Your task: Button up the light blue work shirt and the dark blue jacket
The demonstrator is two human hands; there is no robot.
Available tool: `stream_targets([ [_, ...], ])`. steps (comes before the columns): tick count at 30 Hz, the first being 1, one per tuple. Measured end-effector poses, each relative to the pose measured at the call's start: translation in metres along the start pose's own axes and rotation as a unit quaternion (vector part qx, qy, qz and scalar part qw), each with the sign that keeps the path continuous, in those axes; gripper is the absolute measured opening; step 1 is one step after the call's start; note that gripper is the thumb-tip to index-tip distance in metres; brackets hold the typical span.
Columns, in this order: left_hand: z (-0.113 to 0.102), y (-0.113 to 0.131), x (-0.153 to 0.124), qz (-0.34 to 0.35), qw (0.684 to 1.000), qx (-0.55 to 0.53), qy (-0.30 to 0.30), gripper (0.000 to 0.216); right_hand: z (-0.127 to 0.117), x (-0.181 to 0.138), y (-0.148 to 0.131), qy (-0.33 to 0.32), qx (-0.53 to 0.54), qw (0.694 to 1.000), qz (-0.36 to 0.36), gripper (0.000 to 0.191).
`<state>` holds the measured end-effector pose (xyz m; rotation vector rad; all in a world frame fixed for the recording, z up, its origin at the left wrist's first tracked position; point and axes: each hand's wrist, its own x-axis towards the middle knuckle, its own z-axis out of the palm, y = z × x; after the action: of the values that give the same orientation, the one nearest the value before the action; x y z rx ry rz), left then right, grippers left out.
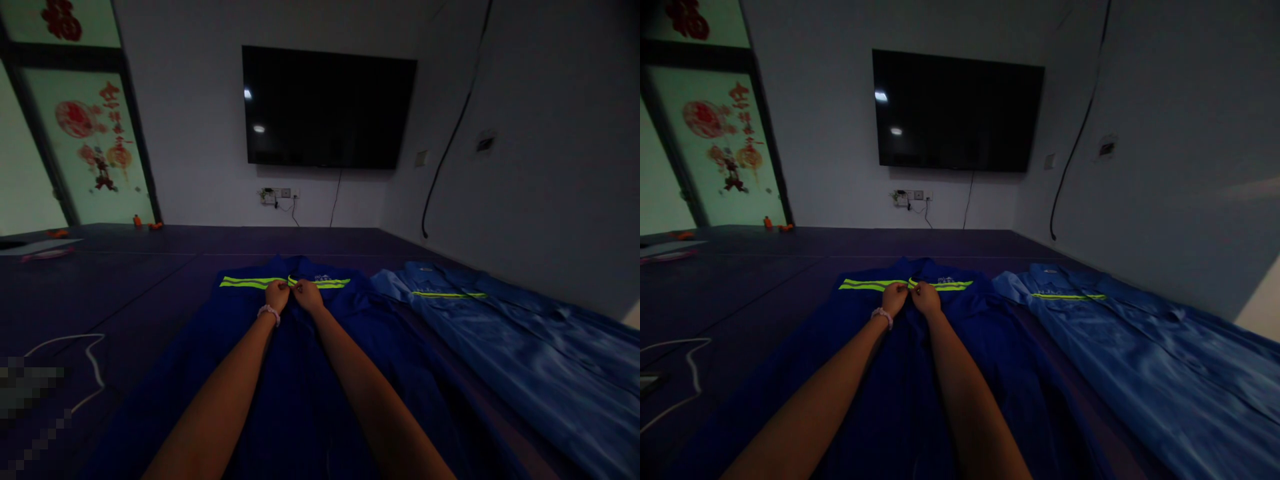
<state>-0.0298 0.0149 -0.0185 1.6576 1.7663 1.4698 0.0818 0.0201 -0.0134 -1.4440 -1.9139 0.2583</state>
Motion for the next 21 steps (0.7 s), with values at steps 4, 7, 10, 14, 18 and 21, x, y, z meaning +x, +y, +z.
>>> stream_targets([
  [4,-0.0005,0.0007,-0.0001,-0.001,1.0,0.003,-0.002,0.023,0.0001,0.0001,0.0002,0.002,0.0,1.0,-0.003,0.016],
  [7,-0.0001,0.0001,0.0004,-0.001,1.0,0.005,-0.004,0.024,0.0002,0.0002,0.0004,0.002,-0.006,1.0,-0.006,0.015],
  [10,0.0007,-0.0012,0.0014,0.0,1.0,0.008,-0.002,0.024,0.0005,0.0001,0.0006,0.002,-0.014,1.0,-0.008,0.015],
  [14,0.0019,-0.0029,0.0026,0.001,1.0,0.008,0.0,0.023,0.001,0.0004,0.0008,0.003,-0.012,1.0,-0.008,0.014],
  [18,0.0027,-0.0043,0.0032,0.0,1.0,0.008,0.002,0.024,0.001,0.001,0.0008,0.007,-0.009,1.0,-0.007,0.014],
  [21,0.0026,-0.0051,0.0033,0.0,1.0,0.008,0.0,0.024,0.001,0.001,0.0009,0.004,-0.006,1.0,-0.004,0.015],
])
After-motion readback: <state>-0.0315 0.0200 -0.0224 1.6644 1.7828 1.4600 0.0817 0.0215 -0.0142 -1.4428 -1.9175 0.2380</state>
